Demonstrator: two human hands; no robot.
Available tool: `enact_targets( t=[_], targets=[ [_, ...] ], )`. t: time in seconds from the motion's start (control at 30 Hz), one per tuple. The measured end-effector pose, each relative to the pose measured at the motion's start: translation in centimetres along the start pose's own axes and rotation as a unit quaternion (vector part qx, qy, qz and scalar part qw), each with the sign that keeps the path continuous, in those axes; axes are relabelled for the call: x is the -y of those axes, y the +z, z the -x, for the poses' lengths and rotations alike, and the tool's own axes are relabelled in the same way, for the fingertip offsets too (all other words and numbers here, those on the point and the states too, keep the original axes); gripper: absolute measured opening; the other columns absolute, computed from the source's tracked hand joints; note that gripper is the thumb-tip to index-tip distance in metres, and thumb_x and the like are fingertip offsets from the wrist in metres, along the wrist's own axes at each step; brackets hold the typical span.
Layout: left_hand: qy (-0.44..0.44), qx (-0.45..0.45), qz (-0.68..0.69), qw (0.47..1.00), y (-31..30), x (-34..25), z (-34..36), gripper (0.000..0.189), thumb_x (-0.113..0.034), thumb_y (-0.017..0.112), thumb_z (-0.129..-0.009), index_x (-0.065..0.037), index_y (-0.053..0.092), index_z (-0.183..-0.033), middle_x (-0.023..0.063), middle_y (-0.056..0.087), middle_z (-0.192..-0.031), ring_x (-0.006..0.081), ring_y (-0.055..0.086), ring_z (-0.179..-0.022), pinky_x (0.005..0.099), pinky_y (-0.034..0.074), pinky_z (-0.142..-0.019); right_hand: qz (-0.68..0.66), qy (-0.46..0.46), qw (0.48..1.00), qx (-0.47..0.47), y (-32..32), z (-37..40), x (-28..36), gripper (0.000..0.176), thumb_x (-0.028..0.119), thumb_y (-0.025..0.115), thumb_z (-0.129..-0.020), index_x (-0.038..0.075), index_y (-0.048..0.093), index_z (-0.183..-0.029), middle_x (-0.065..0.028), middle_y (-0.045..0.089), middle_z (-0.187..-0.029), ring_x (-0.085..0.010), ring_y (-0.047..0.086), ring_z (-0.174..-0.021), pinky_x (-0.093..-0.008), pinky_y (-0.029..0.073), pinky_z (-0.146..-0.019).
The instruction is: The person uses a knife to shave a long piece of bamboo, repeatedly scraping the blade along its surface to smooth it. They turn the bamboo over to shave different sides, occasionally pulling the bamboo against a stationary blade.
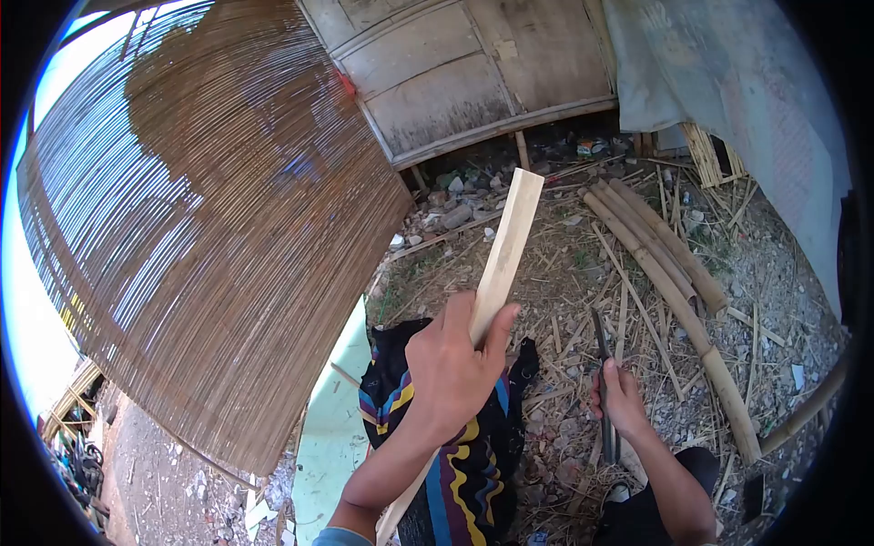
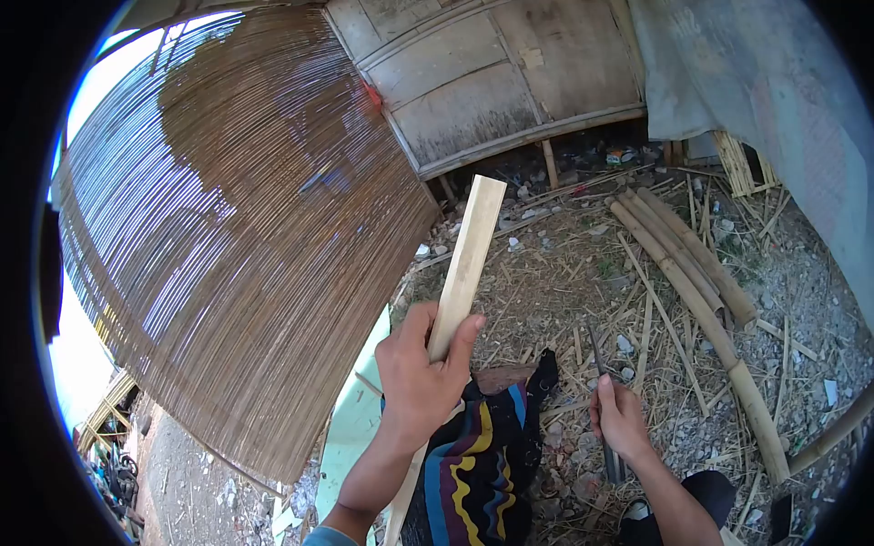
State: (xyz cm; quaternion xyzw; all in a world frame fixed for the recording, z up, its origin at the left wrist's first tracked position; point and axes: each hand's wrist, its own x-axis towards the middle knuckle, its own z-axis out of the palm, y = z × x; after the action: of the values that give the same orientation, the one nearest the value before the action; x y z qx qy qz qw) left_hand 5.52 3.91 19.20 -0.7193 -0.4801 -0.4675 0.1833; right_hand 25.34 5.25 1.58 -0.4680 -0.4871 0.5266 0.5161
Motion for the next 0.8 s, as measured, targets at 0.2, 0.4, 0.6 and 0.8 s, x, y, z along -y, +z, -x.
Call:
enact_targets(
  t=[0.2, 0.4, 0.6, 0.8],
  targets=[
    [0.052, 0.015, -0.033, 0.998, 1.8, 0.6, 1.3, 0.028, -0.021, 0.061, -0.086, 0.002, 0.056, -0.101, 0.0160, 0.057, -0.064, 0.0288, 0.058, -0.051, 0.0335, 0.044, -0.044, -0.004, -0.010, 1.000, 0.029, 0.4, 0.3, 0.4, 0.053, 0.048, 0.032, -0.096, 0.002, 0.046, -0.074, -0.0021, 0.044, -0.055, -0.0108, 0.044, -0.042, -0.0266, 0.035, -0.041],
    [-0.139, 0.183, 0.204, 0.952, 4.1, 4.5, 2.3, 0.028, -0.019, 0.051, -0.093, 0.006, 0.056, -0.104, 0.0083, 0.058, -0.064, 0.0161, 0.057, -0.050, 0.0273, 0.044, -0.045, -0.015, -0.004, 1.000, 0.025, 0.4, 0.0, 0.3, 0.053, 0.046, 0.035, -0.096, 0.001, 0.046, -0.072, -0.0030, 0.046, -0.054, -0.0103, 0.047, -0.044, -0.0275, 0.037, -0.043],
    [-0.276, 0.363, 0.298, 0.839, 8.3, 8.0, 7.0, 0.022, -0.019, 0.054, -0.092, 0.003, 0.056, -0.088, 0.0015, 0.055, -0.064, 0.0066, 0.053, -0.048, 0.0223, 0.041, -0.044, 0.132, -0.103, 0.986, -0.013, 0.6, 0.1, 0.0, 0.031, 0.030, 0.056, -0.090, 0.001, 0.046, -0.087, -0.0025, 0.050, -0.061, -0.0114, 0.051, -0.052, -0.0277, 0.041, -0.049],
    [-0.349, 0.520, 0.290, 0.724, 10.3, 10.1, 13.9, 0.021, -0.020, 0.051, -0.093, 0.002, 0.049, -0.093, 0.0036, 0.052, -0.061, 0.0117, 0.054, -0.046, 0.0258, 0.043, -0.045, -0.169, 0.116, 0.979, -0.002, 0.7, -0.6, 0.3, 0.028, 0.021, 0.058, -0.090, 0.001, 0.040, -0.101, -0.0045, 0.049, -0.073, -0.0138, 0.053, -0.062, -0.0299, 0.047, -0.057]
  ],
)
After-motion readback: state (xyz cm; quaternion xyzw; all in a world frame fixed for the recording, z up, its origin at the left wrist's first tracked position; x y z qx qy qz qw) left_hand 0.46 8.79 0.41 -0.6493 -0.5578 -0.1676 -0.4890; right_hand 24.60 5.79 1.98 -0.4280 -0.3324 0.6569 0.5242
